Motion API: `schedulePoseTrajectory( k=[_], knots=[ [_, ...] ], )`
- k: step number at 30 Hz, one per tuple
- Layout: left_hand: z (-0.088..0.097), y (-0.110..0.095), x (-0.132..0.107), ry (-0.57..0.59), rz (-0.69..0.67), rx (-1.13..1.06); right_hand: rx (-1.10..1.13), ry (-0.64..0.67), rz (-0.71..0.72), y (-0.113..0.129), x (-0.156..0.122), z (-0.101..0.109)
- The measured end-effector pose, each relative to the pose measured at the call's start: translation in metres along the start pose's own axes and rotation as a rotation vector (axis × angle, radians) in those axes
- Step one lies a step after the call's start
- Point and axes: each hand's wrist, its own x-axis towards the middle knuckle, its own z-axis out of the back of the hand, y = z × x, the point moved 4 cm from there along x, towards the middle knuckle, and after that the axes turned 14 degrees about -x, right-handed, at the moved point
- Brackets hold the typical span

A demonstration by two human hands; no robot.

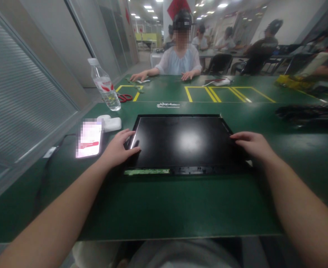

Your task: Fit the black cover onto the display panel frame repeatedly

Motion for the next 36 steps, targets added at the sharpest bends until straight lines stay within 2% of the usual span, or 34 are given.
schedulePoseTrajectory(
  k=[3,6,10,13,18,25,36],
  knots=[
    [0.003,-0.010,-0.003,0.044,-0.121,0.056,-0.005,-0.003,-0.002,0.000,-0.001,0.000],
    [0.002,-0.020,-0.008,0.196,-0.234,0.074,-0.022,-0.019,-0.005,0.000,-0.001,-0.001],
    [-0.001,-0.025,-0.013,0.365,-0.289,0.121,-0.042,-0.043,0.000,-0.002,0.000,-0.001],
    [-0.002,-0.026,-0.015,0.434,-0.307,0.138,-0.042,-0.044,0.026,-0.004,0.002,-0.001],
    [0.000,-0.025,-0.015,0.453,-0.315,0.145,-0.036,-0.035,0.057,-0.007,0.003,0.000],
    [0.000,-0.031,-0.018,0.478,-0.347,0.150,-0.105,-0.010,-0.007,-0.008,0.003,-0.003],
    [-0.003,-0.033,-0.020,0.489,-0.341,0.127,-0.189,-0.014,0.028,-0.008,0.004,-0.003]
  ],
)
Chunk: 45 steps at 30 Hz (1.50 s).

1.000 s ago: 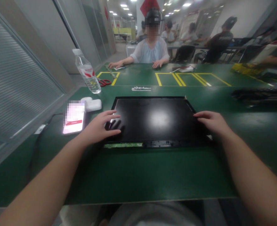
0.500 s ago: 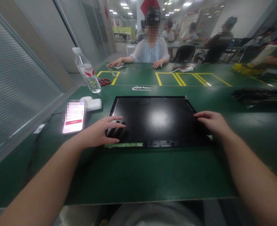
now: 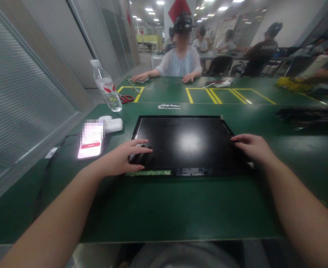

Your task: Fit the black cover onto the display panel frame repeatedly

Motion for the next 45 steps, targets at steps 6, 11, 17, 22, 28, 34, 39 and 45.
schedulePoseTrajectory(
  k=[6,11,17,22,28,34,39,45],
  knots=[
    [-0.002,0.003,-0.001,0.023,0.034,0.013,-0.008,0.000,-0.001,-0.003,0.003,-0.002],
    [-0.003,0.003,-0.001,0.032,0.042,0.024,0.000,-0.026,0.034,-0.010,0.008,-0.004],
    [0.000,-0.001,-0.001,0.023,0.048,-0.020,-0.004,-0.049,0.053,-0.009,0.008,-0.003],
    [0.002,-0.004,-0.001,0.007,0.022,-0.044,-0.006,-0.045,0.046,-0.006,0.006,-0.001],
    [0.002,0.000,0.000,-0.016,-0.004,-0.035,0.061,0.004,0.018,-0.004,0.003,-0.001],
    [0.002,0.002,0.000,-0.021,-0.020,-0.028,0.066,-0.004,-0.030,-0.002,0.001,-0.001],
    [0.002,0.002,0.001,-0.023,-0.018,-0.030,0.062,-0.008,-0.008,-0.002,0.001,-0.002],
    [0.001,0.001,0.001,-0.015,0.008,0.001,0.053,-0.022,0.011,-0.003,0.002,-0.002]
  ],
)
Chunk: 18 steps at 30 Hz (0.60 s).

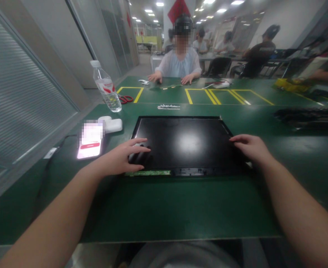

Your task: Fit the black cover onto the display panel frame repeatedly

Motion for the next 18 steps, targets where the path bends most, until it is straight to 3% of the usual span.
schedulePoseTrajectory(
  k=[8,18],
  knots=[
    [0.0000,-0.0004,0.0005,-0.002,-0.011,-0.017,0.074,0.014,-0.046,0.0013,-0.0011,-0.0023],
    [-0.0005,-0.0017,0.0007,-0.014,-0.023,-0.025,0.045,-0.003,0.022,-0.0008,0.0017,-0.0035]
  ],
)
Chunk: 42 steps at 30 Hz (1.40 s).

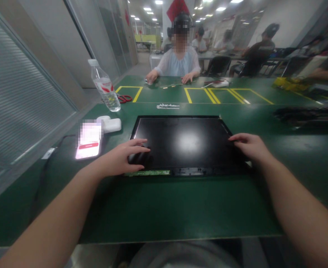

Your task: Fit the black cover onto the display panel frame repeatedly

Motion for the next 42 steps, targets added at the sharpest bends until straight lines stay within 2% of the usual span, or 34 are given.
schedulePoseTrajectory(
  k=[26,36,42],
  knots=[
    [0.000,-0.004,0.001,-0.013,-0.018,0.028,-0.066,0.004,0.041,0.000,0.002,-0.002],
    [-0.002,-0.005,0.001,0.039,0.023,0.050,-0.263,-0.010,0.112,0.009,-0.001,0.001],
    [-0.003,-0.006,0.004,0.012,0.008,0.060,-0.314,-0.016,0.144,0.013,-0.004,0.002]
  ],
)
